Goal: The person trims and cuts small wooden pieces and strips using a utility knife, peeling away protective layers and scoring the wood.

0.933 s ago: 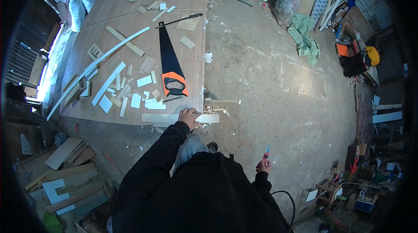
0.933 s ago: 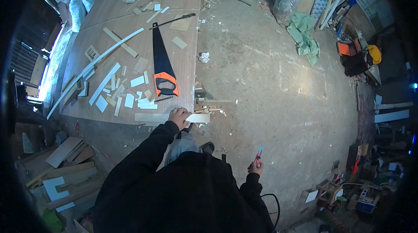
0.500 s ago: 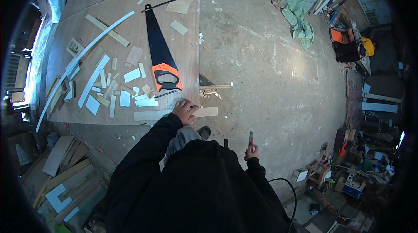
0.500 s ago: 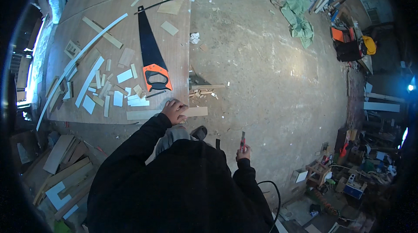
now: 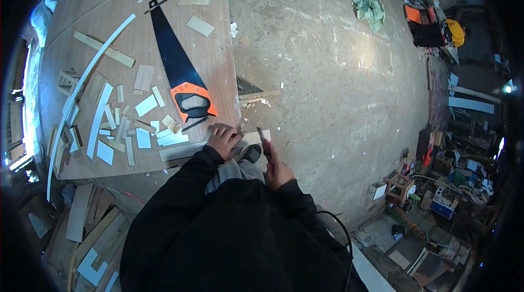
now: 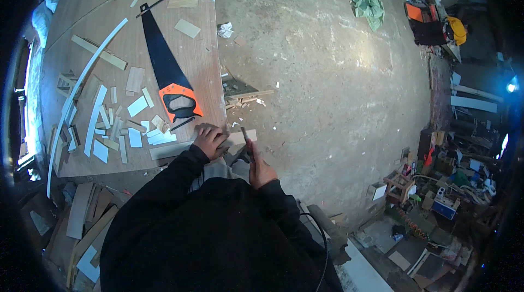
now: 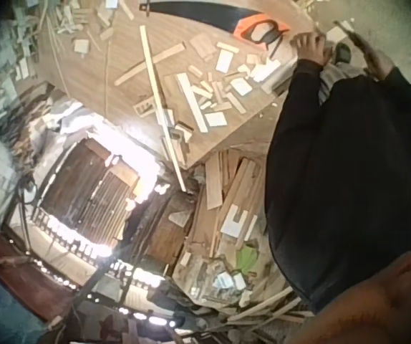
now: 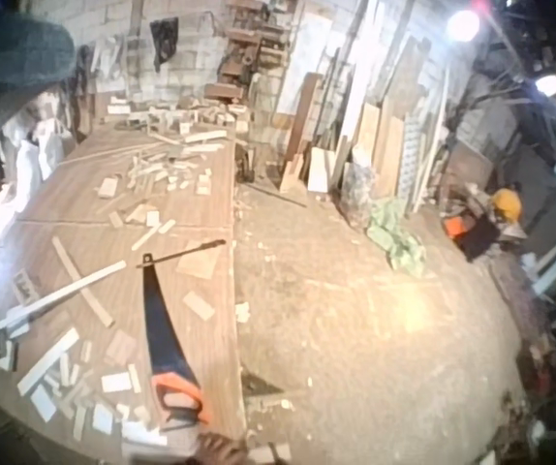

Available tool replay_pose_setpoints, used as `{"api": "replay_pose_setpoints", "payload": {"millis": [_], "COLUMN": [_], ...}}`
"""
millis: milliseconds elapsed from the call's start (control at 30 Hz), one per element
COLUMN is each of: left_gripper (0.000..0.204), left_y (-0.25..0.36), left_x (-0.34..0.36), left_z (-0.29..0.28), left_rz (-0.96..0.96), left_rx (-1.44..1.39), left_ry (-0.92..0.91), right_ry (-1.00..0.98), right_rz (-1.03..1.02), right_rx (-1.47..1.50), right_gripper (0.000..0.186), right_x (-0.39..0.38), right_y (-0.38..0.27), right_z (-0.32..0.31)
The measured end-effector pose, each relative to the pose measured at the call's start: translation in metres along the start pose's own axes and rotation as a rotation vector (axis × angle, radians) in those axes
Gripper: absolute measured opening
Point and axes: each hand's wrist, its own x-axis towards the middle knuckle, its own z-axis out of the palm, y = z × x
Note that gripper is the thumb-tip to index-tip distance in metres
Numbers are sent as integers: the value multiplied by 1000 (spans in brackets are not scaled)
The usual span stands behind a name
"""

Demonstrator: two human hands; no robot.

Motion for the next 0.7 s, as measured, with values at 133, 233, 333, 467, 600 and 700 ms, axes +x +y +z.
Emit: {"api": "replay_pose_setpoints", "payload": {"millis": [133, 233, 333, 467, 600, 700], "left_gripper": [49, 48, 48, 47, 46, 45], "left_y": [2, 0, -1, -2, -2, -2], "left_x": [6, 9, 7, 7, 7, 9], "left_z": [-8, -11, -9, -9, -7, -8], "left_rz": [-9, 2, -29, -16, -13, -10], "left_rx": [-53, -56, -79, -93, -81, -88], "left_ry": [-34, -58, -79, -48, -10, 8], "right_ry": [-269, -295, -298, -330, -301, -286], "right_rz": [234, 226, 236, 299, 302, 306], "right_rx": [-136, -125, -139, -179, -200, -199], "right_gripper": [77, 79, 78, 79, 80, 81], "right_x": [0, 3, 4, 4, 0, -1], "right_y": [-7, -5, -10, -16, -14, -12], "right_z": [8, 20, 29, 30, 36, 39]}}
